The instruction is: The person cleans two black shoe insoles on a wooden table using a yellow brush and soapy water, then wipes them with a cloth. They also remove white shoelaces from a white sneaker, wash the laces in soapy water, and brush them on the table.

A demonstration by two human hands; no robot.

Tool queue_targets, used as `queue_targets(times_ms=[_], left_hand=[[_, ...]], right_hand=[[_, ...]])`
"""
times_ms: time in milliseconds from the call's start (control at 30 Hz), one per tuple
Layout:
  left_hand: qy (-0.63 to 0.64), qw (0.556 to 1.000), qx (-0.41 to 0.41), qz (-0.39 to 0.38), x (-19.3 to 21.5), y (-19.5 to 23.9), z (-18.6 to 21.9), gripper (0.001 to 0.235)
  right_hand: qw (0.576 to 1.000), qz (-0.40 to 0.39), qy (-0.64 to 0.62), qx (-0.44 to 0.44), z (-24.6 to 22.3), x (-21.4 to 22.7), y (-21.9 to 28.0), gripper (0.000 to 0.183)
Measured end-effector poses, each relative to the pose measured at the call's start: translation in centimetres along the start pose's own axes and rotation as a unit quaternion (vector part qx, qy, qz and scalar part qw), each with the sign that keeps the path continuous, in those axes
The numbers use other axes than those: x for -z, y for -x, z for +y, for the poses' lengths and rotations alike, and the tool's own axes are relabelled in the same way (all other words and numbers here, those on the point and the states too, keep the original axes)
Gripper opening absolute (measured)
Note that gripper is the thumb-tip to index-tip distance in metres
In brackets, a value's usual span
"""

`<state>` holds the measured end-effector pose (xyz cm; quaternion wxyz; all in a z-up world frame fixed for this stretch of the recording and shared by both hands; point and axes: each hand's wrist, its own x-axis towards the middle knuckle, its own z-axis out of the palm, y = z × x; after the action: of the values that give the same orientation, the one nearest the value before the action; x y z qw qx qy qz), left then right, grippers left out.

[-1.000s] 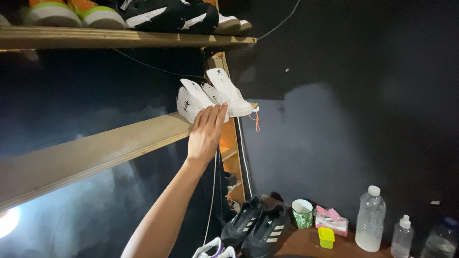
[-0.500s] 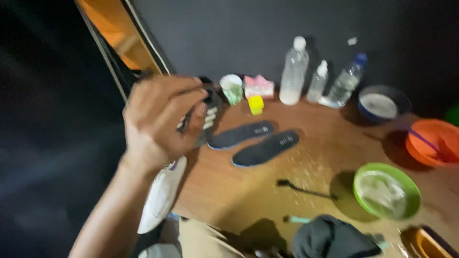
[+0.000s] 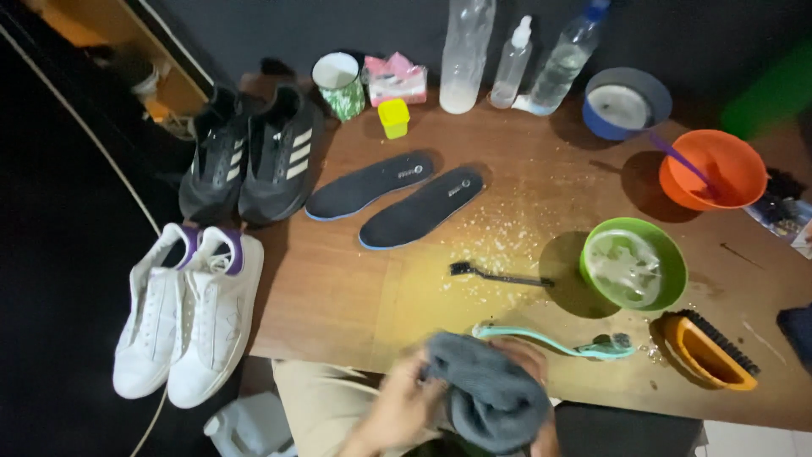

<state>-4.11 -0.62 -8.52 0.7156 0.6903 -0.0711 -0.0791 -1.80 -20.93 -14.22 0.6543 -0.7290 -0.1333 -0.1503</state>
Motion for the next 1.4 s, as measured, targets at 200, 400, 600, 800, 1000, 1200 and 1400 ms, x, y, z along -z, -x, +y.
queue_targets(times_ms=[200,400,600,800,1000,1200,1400], left_hand=[[-0.245,0.936,-0.041,0.251,10.5,1.7,3.1,0.021],[-0.526,0.754,0.175,0.353,13.7,1.7,3.2,0.080],[-0.663,0.670,0.062,0.329,9.8,-2.8,3.1,0.072],[-0.646,0.739,0.005,0.191,11.3,-12.6,-4.2,0.080],[-0.698,0.695,-0.037,0.168,12.1,-13.8,-6.1,0.069],[-0.597,0.772,-0.091,0.198,9.3,-8.6,-3.1,0.051],[-0.489,0.841,-0.111,0.204,9.0,-2.9,-2.9,0.044]], right_hand=[[0.960,-0.278,0.023,0.003,-9.9,-2.7,-5.0,0.027],[0.917,-0.304,0.254,-0.036,-7.4,-1.1,-6.0,0.029],[0.748,-0.290,0.532,-0.271,-4.5,3.3,-6.0,0.036],[0.757,-0.196,0.580,-0.230,-1.2,6.6,-2.6,0.023],[0.844,-0.017,0.536,0.013,-0.5,14.3,2.0,0.028],[0.843,0.103,0.526,-0.040,-3.1,21.6,-4.0,0.027],[0.762,0.004,0.638,-0.114,3.9,29.0,-9.1,0.020]])
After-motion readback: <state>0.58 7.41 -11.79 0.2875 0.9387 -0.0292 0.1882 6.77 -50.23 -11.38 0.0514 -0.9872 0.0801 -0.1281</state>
